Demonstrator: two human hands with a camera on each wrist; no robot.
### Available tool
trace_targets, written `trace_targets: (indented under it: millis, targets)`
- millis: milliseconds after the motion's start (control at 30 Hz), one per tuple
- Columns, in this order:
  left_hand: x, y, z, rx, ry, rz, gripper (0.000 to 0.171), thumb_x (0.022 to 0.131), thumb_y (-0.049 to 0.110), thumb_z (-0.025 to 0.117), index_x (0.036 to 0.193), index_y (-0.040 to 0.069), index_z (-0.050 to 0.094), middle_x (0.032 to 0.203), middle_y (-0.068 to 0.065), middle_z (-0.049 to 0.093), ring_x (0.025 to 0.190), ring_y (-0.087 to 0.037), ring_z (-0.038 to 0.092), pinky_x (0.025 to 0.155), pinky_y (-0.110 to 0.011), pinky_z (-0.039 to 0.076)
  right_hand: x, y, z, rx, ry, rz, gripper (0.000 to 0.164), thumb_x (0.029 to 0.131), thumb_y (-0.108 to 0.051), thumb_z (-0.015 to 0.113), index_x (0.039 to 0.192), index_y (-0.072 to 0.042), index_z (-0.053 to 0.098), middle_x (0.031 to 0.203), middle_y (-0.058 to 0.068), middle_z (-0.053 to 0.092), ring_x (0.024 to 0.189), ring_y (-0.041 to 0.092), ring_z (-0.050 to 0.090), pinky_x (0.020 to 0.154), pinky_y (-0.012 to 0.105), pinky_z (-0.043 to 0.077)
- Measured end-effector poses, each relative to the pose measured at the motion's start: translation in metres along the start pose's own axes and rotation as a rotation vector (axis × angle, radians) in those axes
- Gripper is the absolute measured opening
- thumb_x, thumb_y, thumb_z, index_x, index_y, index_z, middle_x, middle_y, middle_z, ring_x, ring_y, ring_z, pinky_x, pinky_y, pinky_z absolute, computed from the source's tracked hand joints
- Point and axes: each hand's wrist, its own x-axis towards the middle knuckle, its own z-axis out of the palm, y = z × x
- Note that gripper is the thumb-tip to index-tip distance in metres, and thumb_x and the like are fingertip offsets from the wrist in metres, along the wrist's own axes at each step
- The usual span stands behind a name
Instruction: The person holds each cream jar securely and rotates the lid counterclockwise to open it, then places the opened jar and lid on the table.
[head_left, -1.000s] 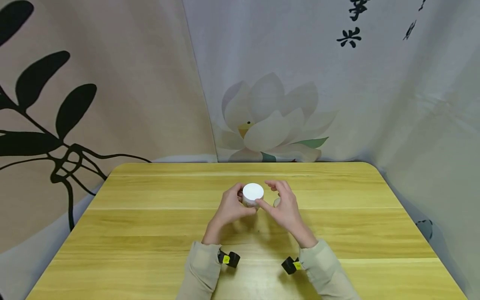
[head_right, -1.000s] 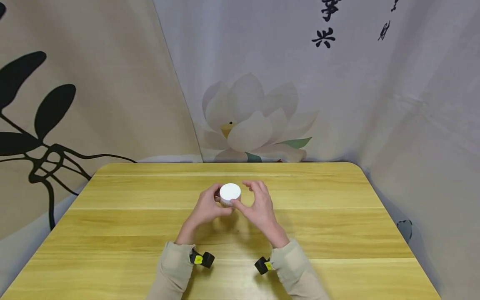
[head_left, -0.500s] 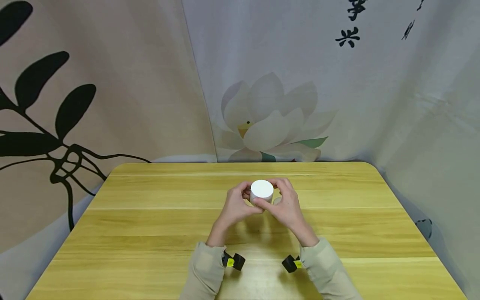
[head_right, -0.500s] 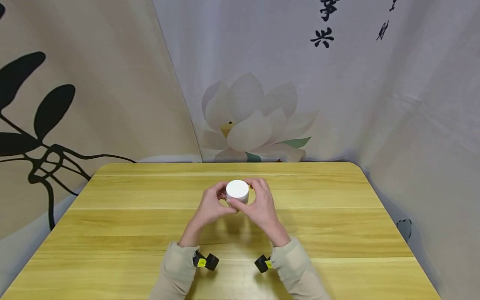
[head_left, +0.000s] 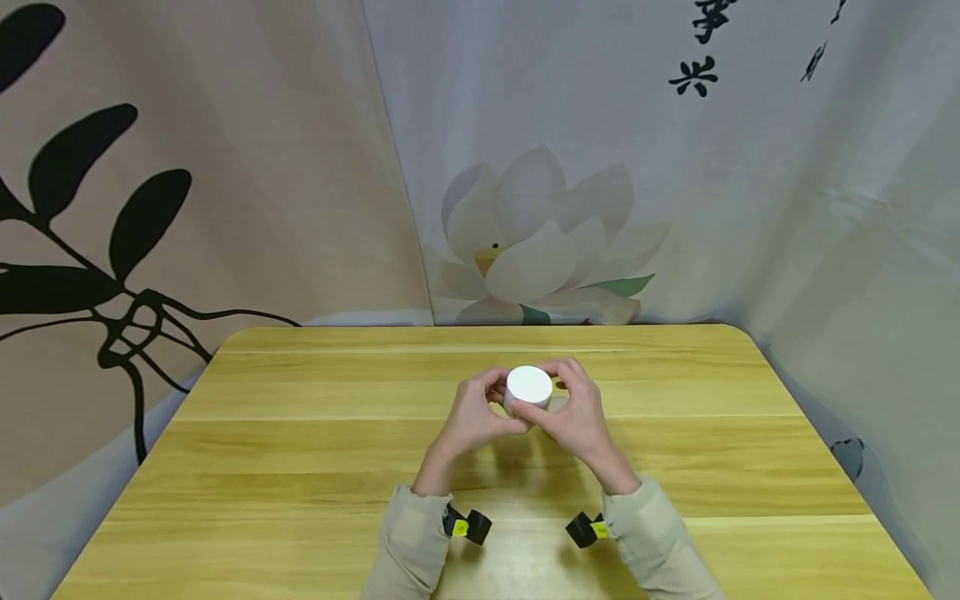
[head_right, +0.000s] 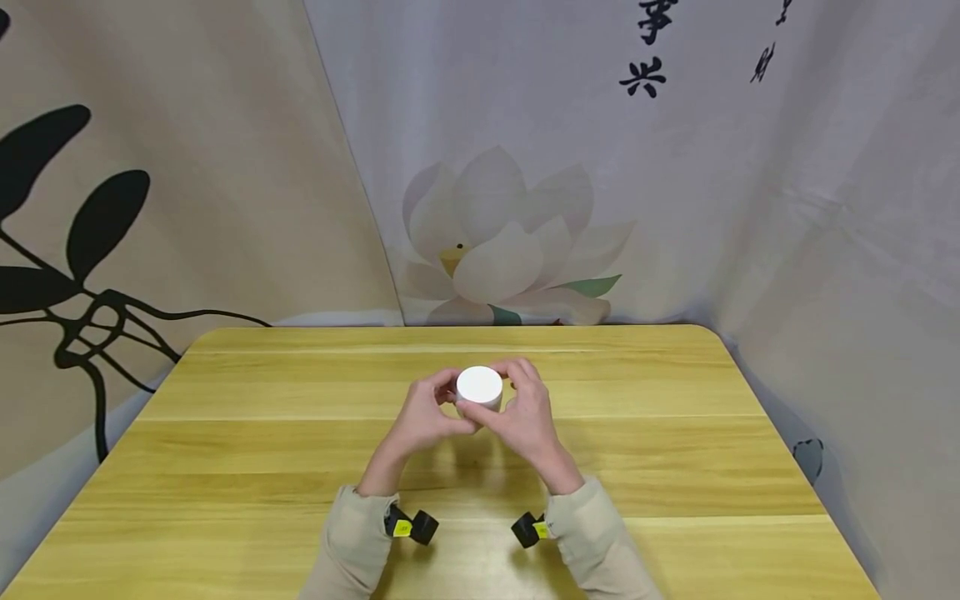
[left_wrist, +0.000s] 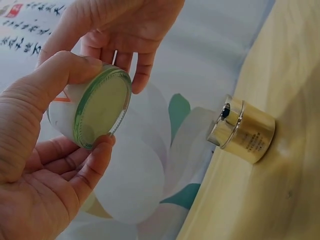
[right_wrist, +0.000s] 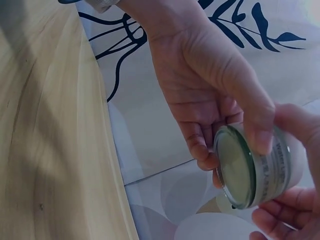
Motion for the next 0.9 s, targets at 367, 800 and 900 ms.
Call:
trace_targets:
  millis: [367, 800, 900]
  targets:
    - [0.004, -0.024, 0.005, -0.019, -0.012, 0.017, 0.045, 0.064, -0.004, 0.077, 0.106, -0.010, 0.061, 0.090, -0.017, 0.062, 0.078, -0.025, 0.056, 0.073, -0.043, 0.052, 0.001, 0.004, -0.005, 0.063, -0.051, -0.025, 0.040, 0.067, -0.016, 0.085, 0.100, -0.006, 0.065, 0.101, 0.008, 0.060, 0.095, 0.022, 0.053, 0.079, 0.041, 0.041]
    - [0.006, -0.041, 0.010, -0.010, 0.032, 0.007, 0.053, 0.063, 0.000, 0.080, 0.111, -0.006, 0.061, 0.092, -0.012, 0.063, 0.080, -0.018, 0.056, 0.073, -0.038, 0.054, 0.001, -0.002, -0.007, 0.000, -0.054, 0.086, 0.058, 0.064, -0.022, 0.085, 0.110, -0.003, 0.054, 0.111, 0.011, 0.052, 0.107, 0.030, 0.046, 0.088, 0.050, 0.036]
    - [0.006, -0.041, 0.010, -0.004, 0.042, 0.003, 0.052, 0.063, 0.001, 0.080, 0.111, -0.006, 0.062, 0.091, -0.012, 0.063, 0.080, -0.018, 0.055, 0.073, -0.038, 0.053, 0.002, -0.003, -0.007, -0.012, -0.037, 0.106, 0.054, 0.062, -0.023, 0.087, 0.104, -0.005, 0.057, 0.109, 0.009, 0.053, 0.108, 0.028, 0.046, 0.088, 0.048, 0.036]
